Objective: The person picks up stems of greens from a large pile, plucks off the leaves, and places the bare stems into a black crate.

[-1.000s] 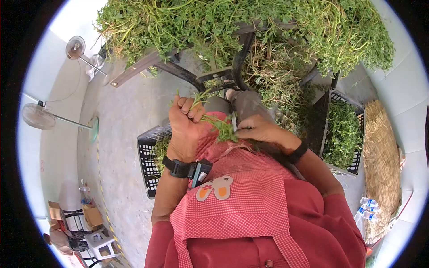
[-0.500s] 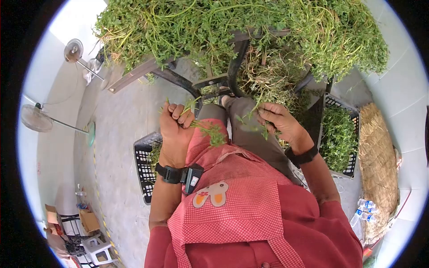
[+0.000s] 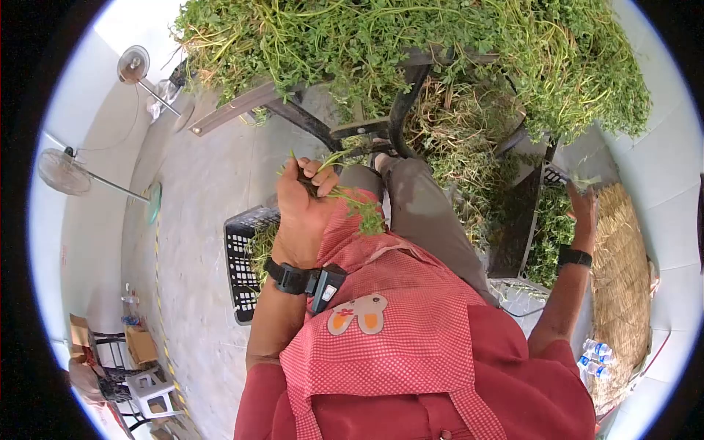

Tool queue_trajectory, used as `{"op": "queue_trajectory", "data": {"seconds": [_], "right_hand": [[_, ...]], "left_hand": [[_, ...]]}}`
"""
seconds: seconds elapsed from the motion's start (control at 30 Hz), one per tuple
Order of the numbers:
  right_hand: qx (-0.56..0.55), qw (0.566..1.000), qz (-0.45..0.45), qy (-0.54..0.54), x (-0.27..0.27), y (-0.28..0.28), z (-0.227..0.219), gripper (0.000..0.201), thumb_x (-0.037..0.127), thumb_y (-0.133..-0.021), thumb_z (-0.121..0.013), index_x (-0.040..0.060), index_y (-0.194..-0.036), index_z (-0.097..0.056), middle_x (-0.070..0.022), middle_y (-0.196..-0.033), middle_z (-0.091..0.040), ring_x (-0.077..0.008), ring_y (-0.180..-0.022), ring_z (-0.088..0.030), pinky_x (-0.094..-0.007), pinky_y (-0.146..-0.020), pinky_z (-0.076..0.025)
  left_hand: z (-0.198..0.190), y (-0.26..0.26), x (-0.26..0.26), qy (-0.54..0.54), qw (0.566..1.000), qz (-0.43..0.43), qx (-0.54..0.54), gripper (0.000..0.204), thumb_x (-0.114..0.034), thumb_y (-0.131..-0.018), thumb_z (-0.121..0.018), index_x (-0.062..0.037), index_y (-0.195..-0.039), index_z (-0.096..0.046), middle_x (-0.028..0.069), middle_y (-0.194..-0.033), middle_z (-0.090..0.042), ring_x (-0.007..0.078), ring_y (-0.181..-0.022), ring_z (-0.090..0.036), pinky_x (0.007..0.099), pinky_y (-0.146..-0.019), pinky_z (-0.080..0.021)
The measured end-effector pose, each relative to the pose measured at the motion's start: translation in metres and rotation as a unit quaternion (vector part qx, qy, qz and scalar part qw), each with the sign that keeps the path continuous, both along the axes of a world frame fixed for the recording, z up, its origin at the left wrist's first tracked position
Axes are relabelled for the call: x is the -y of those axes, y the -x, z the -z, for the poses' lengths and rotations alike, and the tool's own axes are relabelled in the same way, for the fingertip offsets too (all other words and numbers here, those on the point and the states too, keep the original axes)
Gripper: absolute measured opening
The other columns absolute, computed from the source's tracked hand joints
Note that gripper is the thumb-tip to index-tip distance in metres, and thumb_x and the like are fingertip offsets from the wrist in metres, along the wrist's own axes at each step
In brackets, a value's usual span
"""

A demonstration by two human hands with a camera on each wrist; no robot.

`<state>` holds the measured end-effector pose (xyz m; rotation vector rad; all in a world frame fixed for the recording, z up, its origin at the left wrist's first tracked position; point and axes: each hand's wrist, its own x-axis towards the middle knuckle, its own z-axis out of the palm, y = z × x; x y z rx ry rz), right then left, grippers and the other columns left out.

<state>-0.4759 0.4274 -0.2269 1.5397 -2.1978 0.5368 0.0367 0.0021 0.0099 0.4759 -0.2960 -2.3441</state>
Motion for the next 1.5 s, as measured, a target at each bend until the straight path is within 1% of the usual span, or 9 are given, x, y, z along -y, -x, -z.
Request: {"op": "queue_trajectory", "data": {"seconds": [0.07,0.1,0.2,0.4,0.97,1.07,1.13,1.23,1.5], "right_hand": [[-0.027,0.895,0.444,0.048,0.012,-0.058,-0.063,0.037,0.025,-0.083,-0.063,0.0049,-0.114,-0.060,-0.0085,-0.100,-0.067,-0.0154,-0.081,-0.061,-0.0277,-0.072,-0.049],[-0.028,0.895,0.443,0.049,0.032,-0.083,-0.090,0.037,0.025,-0.083,-0.063,0.0049,-0.114,-0.060,-0.0085,-0.100,-0.067,-0.0154,-0.081,-0.061,-0.0277,-0.072,-0.049],[0.479,0.839,0.124,0.226,0.119,-0.165,-0.147,0.024,0.014,-0.085,-0.059,0.0022,-0.104,-0.062,-0.0069,-0.093,-0.067,-0.0148,-0.075,-0.060,-0.0288,-0.070,-0.049],[0.365,0.895,-0.245,0.071,0.251,-0.366,-0.234,0.022,0.018,-0.075,-0.066,0.0059,-0.093,-0.066,-0.0109,-0.086,-0.063,-0.0238,-0.074,-0.062,-0.0324,-0.065,-0.050],[0.319,0.922,-0.200,0.091,0.269,-0.379,-0.208,0.013,0.015,-0.078,-0.061,0.0024,-0.078,-0.064,-0.0172,-0.070,-0.058,-0.0358,-0.061,-0.054,-0.0410,-0.057,-0.044],[0.381,0.901,-0.204,0.029,0.271,-0.372,-0.196,0.015,0.015,-0.082,-0.060,0.0011,-0.083,-0.065,-0.0107,-0.063,-0.059,-0.0255,-0.053,-0.055,-0.0342,-0.050,-0.042],[0.604,0.760,-0.217,0.103,0.273,-0.370,-0.183,0.019,0.015,-0.085,-0.059,-0.0005,-0.092,-0.066,-0.0011,-0.061,-0.058,-0.0089,-0.052,-0.051,-0.0256,-0.048,-0.040],[0.630,0.739,-0.226,0.077,0.270,-0.364,-0.183,0.021,0.017,-0.087,-0.059,-0.0010,-0.097,-0.065,0.0038,-0.064,-0.055,-0.0009,-0.060,-0.046,-0.0203,-0.051,-0.039],[0.690,0.672,-0.264,0.056,0.266,-0.364,-0.179,0.028,0.020,-0.091,-0.055,-0.0028,-0.106,-0.061,0.0026,-0.075,-0.059,-0.0040,-0.063,-0.050,-0.0215,-0.056,-0.042]], "left_hand": [[0.002,0.003,-0.001,0.003,1.000,-0.013,0.007,0.033,-0.027,-0.099,-0.028,-0.0080,-0.077,-0.044,0.0010,-0.064,-0.040,0.0137,-0.056,-0.034,0.0258,-0.047,-0.030],[0.002,0.004,-0.002,0.003,1.000,-0.013,0.006,0.033,-0.027,-0.099,-0.028,-0.0080,-0.077,-0.044,0.0010,-0.064,-0.040,0.0137,-0.056,-0.034,0.0258,-0.047,-0.030],[0.001,0.010,-0.004,-0.005,1.000,-0.010,0.005,0.035,-0.027,-0.099,-0.027,-0.0066,-0.076,-0.043,0.0043,-0.067,-0.043,0.0155,-0.059,-0.036,0.0270,-0.051,-0.033],[0.001,0.018,-0.013,0.002,0.999,-0.027,0.024,0.035,-0.029,-0.099,-0.028,-0.0066,-0.076,-0.042,0.0072,-0.072,-0.046,0.0175,-0.062,-0.038,0.0290,-0.054,-0.035],[0.005,0.023,-0.030,0.027,0.999,0.033,0.027,0.040,-0.034,-0.099,-0.024,-0.0049,-0.081,-0.045,0.0162,-0.092,-0.059,0.0248,-0.077,-0.053,0.0376,-0.074,-0.049],[-0.002,0.023,-0.035,0.033,0.998,0.045,0.033,0.040,-0.033,-0.099,-0.024,-0.0048,-0.082,-0.046,0.0166,-0.092,-0.059,0.0253,-0.078,-0.053,0.0380,-0.074,-0.049],[-0.006,0.022,-0.037,0.024,0.998,0.048,0.035,0.040,-0.033,-0.099,-0.025,-0.0046,-0.082,-0.046,0.0167,-0.092,-0.058,0.0257,-0.078,-0.053,0.0384,-0.074,-0.049],[-0.005,0.022,-0.038,0.018,0.998,0.061,0.024,0.041,-0.034,-0.099,-0.025,-0.0042,-0.081,-0.047,0.0169,-0.092,-0.058,0.0266,-0.079,-0.053,0.0390,-0.075,-0.049],[0.003,0.023,-0.036,-0.004,0.995,0.089,-0.034,0.044,-0.037,-0.099,-0.022,-0.0045,-0.082,-0.047,0.0184,-0.093,-0.059,0.0297,-0.079,-0.056,0.0411,-0.078,-0.050]]}}
